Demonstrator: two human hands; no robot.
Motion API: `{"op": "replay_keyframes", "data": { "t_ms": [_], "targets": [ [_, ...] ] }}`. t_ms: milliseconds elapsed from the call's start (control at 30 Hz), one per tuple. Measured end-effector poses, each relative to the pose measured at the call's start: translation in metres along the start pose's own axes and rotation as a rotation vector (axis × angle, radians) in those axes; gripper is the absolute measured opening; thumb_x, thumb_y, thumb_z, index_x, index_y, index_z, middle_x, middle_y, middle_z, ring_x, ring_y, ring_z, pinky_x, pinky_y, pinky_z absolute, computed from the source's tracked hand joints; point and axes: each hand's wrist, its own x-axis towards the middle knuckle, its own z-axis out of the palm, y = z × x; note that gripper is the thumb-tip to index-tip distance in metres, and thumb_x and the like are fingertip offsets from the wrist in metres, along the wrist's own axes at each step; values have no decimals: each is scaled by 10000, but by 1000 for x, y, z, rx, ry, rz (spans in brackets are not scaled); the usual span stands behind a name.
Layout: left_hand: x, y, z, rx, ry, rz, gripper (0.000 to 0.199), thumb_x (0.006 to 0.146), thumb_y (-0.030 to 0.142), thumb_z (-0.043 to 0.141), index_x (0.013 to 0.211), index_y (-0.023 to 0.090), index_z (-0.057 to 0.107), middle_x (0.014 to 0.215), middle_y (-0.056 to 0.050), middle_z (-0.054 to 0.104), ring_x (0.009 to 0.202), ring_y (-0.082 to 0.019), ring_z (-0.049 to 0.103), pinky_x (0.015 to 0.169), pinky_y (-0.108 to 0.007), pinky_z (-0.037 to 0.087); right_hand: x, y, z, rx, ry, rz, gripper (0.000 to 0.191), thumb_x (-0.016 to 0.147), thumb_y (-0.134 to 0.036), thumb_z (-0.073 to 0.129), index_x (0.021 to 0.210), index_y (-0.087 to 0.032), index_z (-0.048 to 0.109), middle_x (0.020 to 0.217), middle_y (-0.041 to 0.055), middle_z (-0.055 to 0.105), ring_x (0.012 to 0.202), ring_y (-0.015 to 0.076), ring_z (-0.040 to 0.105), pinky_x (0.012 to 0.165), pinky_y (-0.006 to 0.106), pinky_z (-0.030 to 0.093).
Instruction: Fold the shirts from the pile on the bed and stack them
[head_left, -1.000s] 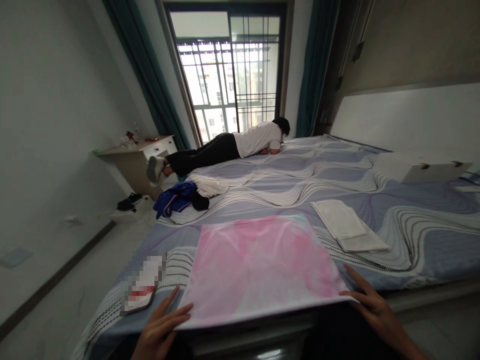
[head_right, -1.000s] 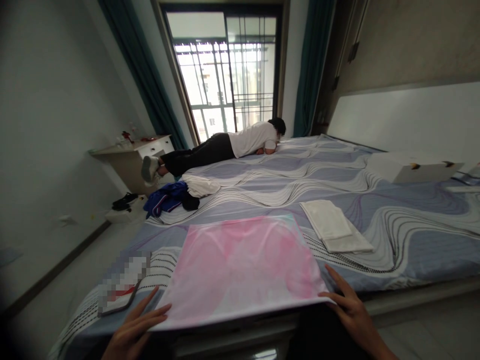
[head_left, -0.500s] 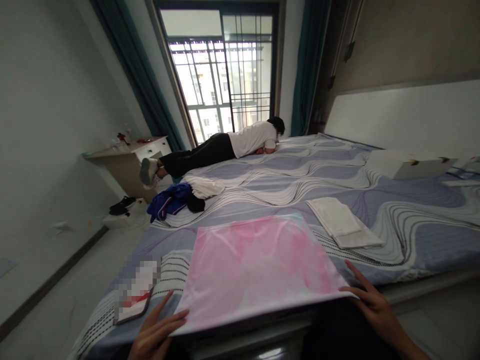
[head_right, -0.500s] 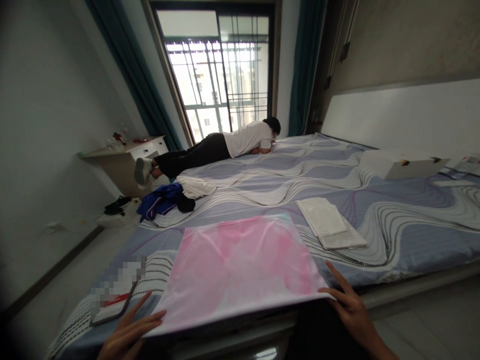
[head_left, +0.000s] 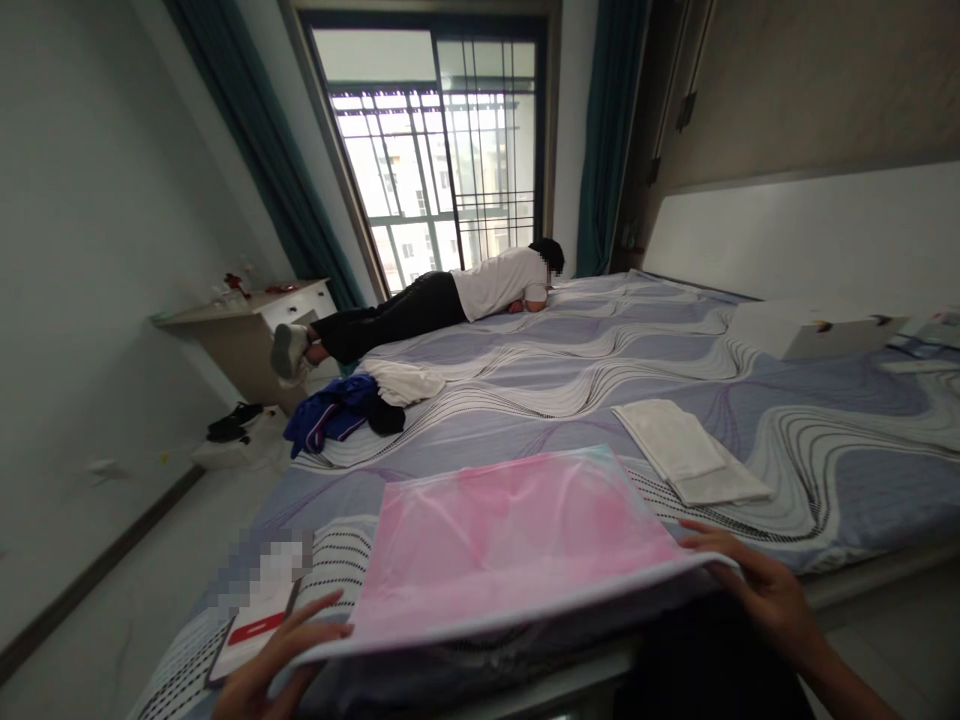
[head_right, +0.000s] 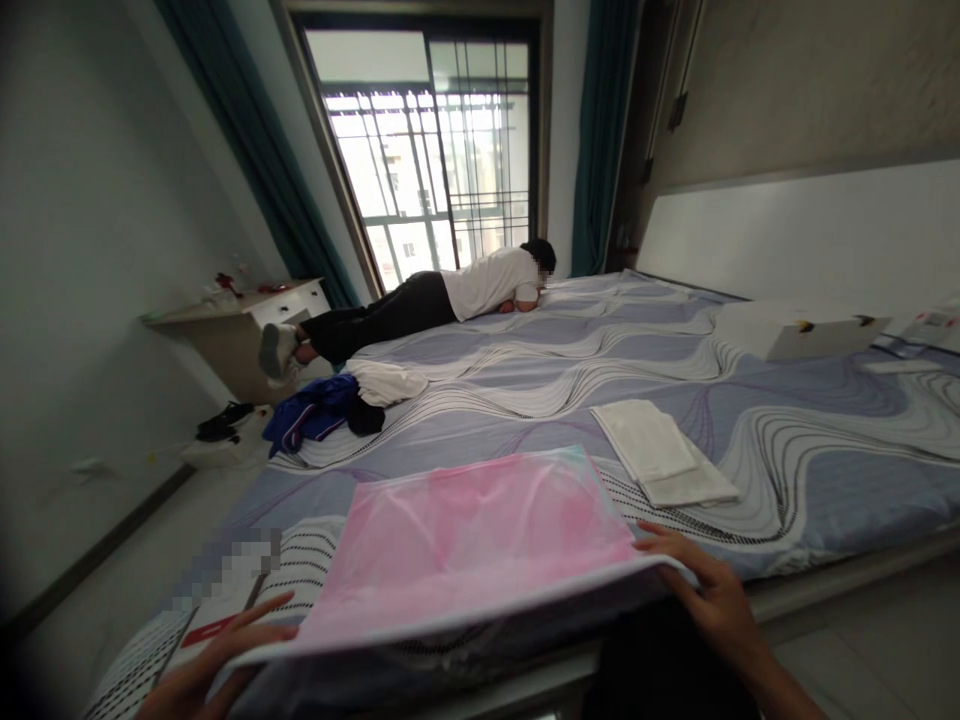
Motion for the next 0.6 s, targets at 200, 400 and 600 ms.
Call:
{"op": "replay_keyframes", "data": {
  "t_ms": [200, 400, 600],
  "targets": [
    [107, -18, 45, -104, 159, -354, 441, 743, 614, 643, 871, 203, 739, 905, -37, 765, 884, -243, 699, 818, -312, 565, 105, 15, 44, 32, 92, 98, 517, 746, -692, 634, 831, -199, 759, 827, 48, 750, 835, 276, 667, 780, 339, 534],
    [144, -69, 98, -110, 164, -452, 469, 696, 610, 638, 774, 159, 742, 842, -58, 734, 836, -233, 662, 788, -313, 522, 155, 63, 85, 17, -22, 142, 507, 739, -655, 620, 728, -159, 724, 673, 29, 678, 653, 203, 584, 592, 289, 457],
    [154, -80, 100, -194, 162, -534, 461, 705, 577, 676, 848, 146, 754, 855, -58, 740, 805, -207, 657, 738, -293, 516, 168, 80, 91, 65, -27, 202, 463, 728, -615, 656, 757, -158, 722, 710, 35, 700, 687, 208, 602, 609, 284, 463]
  ]
}}
